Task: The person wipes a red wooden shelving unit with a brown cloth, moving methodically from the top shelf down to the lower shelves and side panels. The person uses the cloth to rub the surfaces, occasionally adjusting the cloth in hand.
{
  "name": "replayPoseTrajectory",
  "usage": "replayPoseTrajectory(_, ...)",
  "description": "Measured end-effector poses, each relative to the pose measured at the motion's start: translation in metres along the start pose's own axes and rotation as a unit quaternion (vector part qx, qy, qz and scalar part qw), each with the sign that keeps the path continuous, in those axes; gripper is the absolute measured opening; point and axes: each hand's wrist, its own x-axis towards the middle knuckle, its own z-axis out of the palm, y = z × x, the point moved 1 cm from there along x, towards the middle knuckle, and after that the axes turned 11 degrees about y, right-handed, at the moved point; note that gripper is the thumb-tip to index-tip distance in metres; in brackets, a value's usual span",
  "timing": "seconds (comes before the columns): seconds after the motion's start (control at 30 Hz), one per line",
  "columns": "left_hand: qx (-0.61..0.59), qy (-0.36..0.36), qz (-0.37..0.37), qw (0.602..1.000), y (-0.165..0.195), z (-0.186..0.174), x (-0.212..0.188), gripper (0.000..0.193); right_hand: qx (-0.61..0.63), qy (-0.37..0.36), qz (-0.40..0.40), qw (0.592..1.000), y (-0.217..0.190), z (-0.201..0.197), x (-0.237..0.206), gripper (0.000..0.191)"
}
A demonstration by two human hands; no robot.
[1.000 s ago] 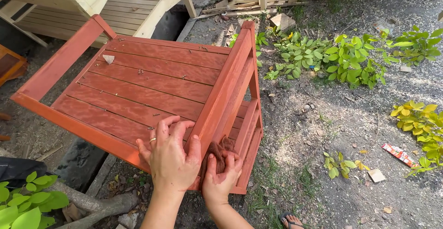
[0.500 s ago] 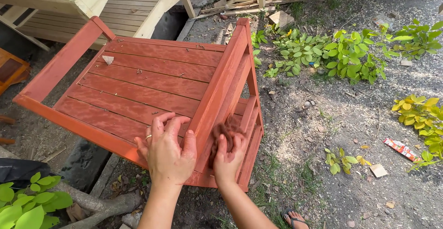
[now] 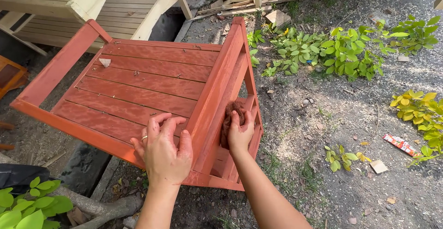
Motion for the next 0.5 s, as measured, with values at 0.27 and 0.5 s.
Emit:
replayPoseTrajectory(0.27,0.053,-0.015,0.011,0.998,0.0,-0.001,0.001,0.031,-0.093,0.001,-0.065,0.994,-0.006,-0.034,-0.121,0.019)
replayPoseTrajectory(0.5,0.094,-0.051,-0.023,0.994,0.007,-0.005,0.012,0.049,-0.078,0.02,-0.082,0.993,0.03,0.012,-0.011,0.022)
